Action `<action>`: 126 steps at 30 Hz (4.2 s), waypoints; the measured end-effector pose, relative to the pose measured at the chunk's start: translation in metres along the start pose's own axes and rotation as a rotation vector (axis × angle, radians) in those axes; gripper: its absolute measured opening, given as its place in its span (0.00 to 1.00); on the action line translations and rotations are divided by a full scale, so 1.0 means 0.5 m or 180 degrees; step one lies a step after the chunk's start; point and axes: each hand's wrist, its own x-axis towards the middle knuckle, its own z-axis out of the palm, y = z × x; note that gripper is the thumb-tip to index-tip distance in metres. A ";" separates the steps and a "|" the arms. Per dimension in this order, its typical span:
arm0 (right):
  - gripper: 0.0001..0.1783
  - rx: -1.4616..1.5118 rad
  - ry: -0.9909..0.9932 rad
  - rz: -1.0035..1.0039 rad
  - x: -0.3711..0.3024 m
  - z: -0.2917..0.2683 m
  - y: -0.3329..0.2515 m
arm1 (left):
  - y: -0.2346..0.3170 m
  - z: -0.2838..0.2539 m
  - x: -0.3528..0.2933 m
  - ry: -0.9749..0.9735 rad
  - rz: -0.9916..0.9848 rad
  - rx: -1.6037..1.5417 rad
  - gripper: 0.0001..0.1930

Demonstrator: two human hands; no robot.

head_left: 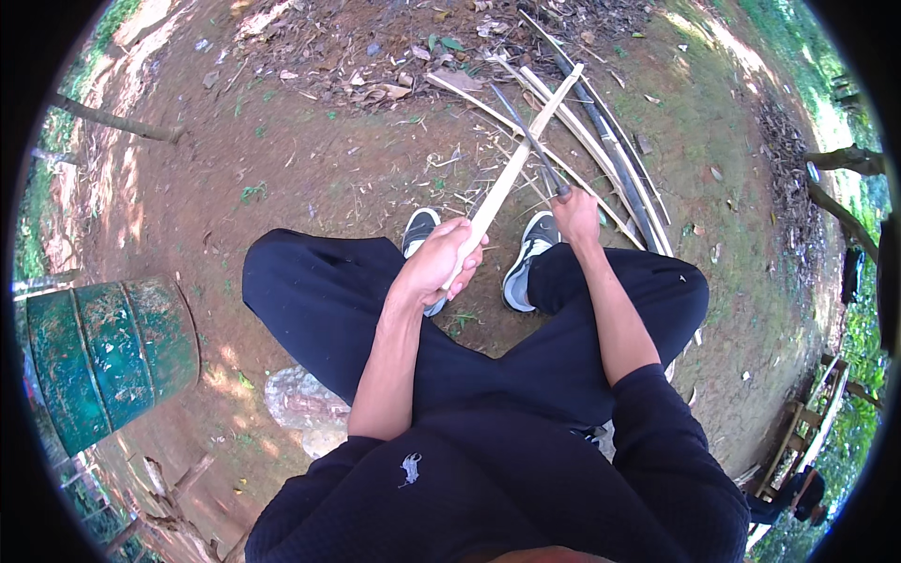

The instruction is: The person shaves a long piece of bamboo using a knife, pulling the blade toward them to remove thin strips.

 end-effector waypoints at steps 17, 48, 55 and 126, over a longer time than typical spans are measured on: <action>0.11 0.0232 -0.0261 -0.0873 -0.042 -0.019 -0.062 | 0.003 -0.026 -0.004 -0.0179 -0.0120 -0.0904 0.16; 0.10 -0.0085 -0.0447 -0.1225 -0.023 -0.039 -0.034 | 0.017 -0.005 -0.018 0.0210 -0.0071 0.0654 0.16; 0.12 -0.0258 -0.0101 0.0184 -0.002 -0.018 -0.015 | 0.007 -0.008 -0.015 0.0238 -0.0103 0.0791 0.17; 0.12 0.0930 -0.0399 -0.0544 -0.142 -0.193 -0.229 | 0.058 -0.095 -0.094 -0.0834 0.0807 -0.1060 0.37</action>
